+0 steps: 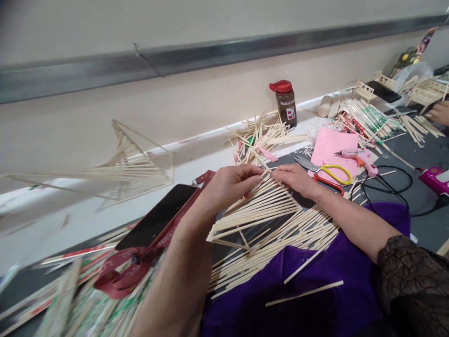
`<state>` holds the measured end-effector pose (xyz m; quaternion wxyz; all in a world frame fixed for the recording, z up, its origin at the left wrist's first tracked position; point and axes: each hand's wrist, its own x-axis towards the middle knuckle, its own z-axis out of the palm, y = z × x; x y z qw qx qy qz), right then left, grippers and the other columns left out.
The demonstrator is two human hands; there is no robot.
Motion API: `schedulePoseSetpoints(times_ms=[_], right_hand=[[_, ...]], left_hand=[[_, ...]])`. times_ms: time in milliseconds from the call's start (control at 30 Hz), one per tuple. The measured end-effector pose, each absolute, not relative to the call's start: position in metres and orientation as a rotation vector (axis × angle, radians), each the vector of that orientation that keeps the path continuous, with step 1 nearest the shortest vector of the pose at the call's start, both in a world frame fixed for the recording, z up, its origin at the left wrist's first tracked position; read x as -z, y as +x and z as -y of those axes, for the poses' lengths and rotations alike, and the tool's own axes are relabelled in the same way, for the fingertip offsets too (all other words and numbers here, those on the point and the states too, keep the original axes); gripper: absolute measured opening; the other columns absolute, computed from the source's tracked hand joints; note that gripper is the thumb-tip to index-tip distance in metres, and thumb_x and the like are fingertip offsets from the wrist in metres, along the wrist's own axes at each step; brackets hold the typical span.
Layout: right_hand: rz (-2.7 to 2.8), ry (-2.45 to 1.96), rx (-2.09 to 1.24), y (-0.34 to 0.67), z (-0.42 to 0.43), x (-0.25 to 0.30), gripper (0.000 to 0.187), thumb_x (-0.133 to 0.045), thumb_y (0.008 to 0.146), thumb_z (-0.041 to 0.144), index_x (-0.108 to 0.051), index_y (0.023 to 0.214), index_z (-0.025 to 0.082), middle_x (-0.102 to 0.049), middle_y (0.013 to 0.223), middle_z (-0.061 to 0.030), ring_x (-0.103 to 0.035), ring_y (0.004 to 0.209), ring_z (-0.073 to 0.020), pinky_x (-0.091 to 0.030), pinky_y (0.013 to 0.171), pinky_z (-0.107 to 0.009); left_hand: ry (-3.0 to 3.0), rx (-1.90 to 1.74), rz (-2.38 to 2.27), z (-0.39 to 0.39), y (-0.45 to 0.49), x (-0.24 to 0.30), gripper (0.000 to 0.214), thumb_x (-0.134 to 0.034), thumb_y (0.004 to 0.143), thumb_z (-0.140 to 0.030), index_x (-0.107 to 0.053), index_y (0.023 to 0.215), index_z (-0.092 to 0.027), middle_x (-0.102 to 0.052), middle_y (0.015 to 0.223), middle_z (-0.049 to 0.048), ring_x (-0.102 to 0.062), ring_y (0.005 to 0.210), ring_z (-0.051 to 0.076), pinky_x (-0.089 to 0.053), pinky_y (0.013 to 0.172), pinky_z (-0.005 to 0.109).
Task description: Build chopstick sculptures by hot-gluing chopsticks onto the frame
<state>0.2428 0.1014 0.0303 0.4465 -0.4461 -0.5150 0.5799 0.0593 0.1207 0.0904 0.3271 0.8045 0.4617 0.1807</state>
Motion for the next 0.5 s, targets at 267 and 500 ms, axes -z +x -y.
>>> schedulePoseSetpoints(times_ms=[267,500], right_hand=[[1.262,-1.108,-1.457,0.2428,-0.1016,-0.0285,0.033,-0.066,0.068,0.048,-0.058,0.062,0.017,-0.053,0.055,0.0045,-0.044,0.053,-0.009,-0.031,0.053,-0.024],[1.27,-1.1,-1.443,0.2437,-0.1018,-0.0266,0.033,-0.066,0.069,0.048,-0.058,0.062,0.017,-0.052,0.054,0.0049,-0.041,0.052,-0.0089,-0.029,0.052,-0.024]], left_hand=[[2.097,-0.459,-1.185,-0.1223,0.0601,-0.0895,0.028,-0.051,0.079,-0.032,-0.073,0.088,-0.018,-0.065,0.061,-0.0003,-0.054,0.056,0.012,-0.039,0.056,0.023],[2.046,-0.469,-1.153,-0.1253,0.0596,-0.0841,0.029,-0.055,0.077,-0.035,-0.074,0.09,-0.017,-0.07,0.073,0.0021,-0.055,0.06,0.012,-0.04,0.057,0.022]])
